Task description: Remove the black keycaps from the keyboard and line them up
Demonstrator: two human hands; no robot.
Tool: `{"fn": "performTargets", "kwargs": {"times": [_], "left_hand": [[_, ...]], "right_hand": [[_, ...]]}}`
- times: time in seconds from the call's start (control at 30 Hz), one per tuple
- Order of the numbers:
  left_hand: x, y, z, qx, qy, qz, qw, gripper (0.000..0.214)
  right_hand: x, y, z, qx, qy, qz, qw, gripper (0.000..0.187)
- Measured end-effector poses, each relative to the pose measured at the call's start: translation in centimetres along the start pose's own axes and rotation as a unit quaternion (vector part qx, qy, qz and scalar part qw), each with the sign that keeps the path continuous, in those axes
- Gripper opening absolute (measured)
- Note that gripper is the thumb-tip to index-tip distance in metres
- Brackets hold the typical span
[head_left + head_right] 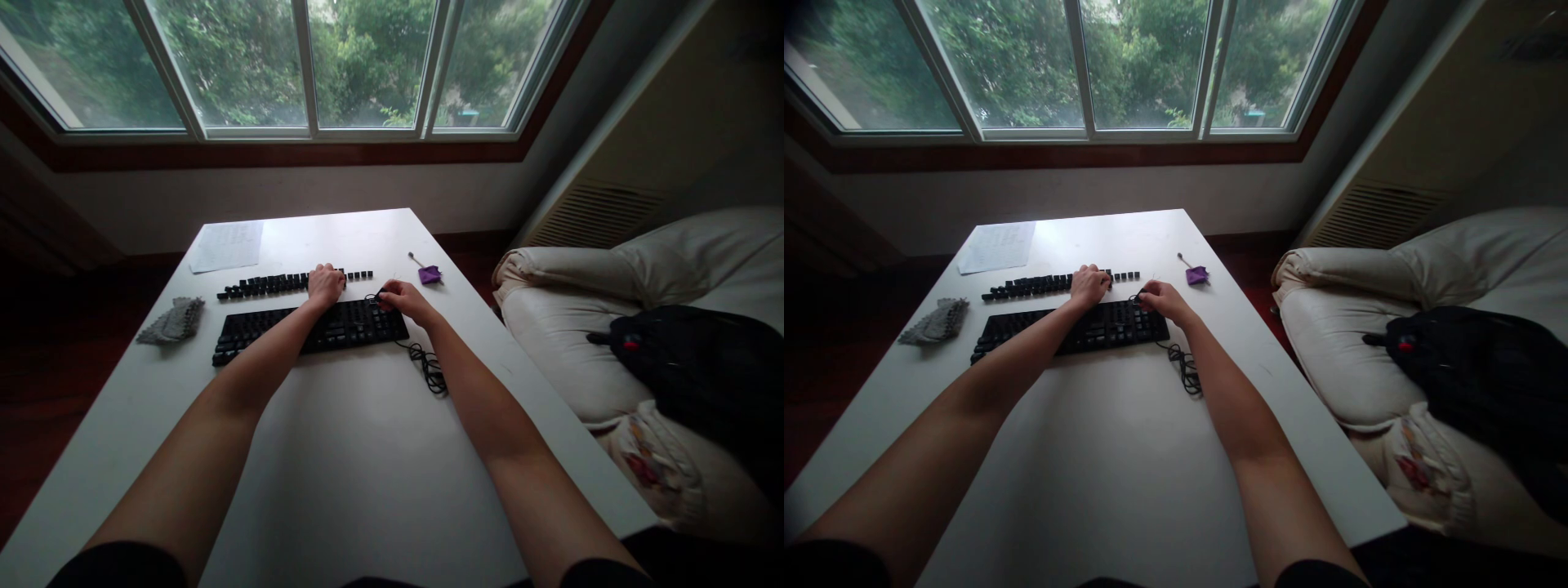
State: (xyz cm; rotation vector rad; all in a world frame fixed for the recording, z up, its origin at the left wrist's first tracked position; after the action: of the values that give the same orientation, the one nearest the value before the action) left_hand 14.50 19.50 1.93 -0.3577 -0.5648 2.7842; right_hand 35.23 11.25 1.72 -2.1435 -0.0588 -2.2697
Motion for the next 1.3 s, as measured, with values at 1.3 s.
{"fn": "performTargets", "kwargs": {"times": [1.3], "left_hand": [[-0.2,1.0,1.5,-0.014,0.026,-0.012,0.999,0.022]], "right_hand": [[0.7,-0.3,0.8,-0.020,0.008,0.019,1.000,0.019]]}}
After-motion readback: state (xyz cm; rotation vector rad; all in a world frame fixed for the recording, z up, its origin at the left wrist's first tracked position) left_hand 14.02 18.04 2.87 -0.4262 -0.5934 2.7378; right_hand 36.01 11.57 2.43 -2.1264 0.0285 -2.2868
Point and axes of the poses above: each hand's wrist, its own y-axis away from the middle knuckle, its own z-axis out of the back of the hand, x = y × z, the point moved 6 cm from there along -y, towards the middle knuckle, and after that the axes turned 10 degrees about -x, right-handed, at the moved point
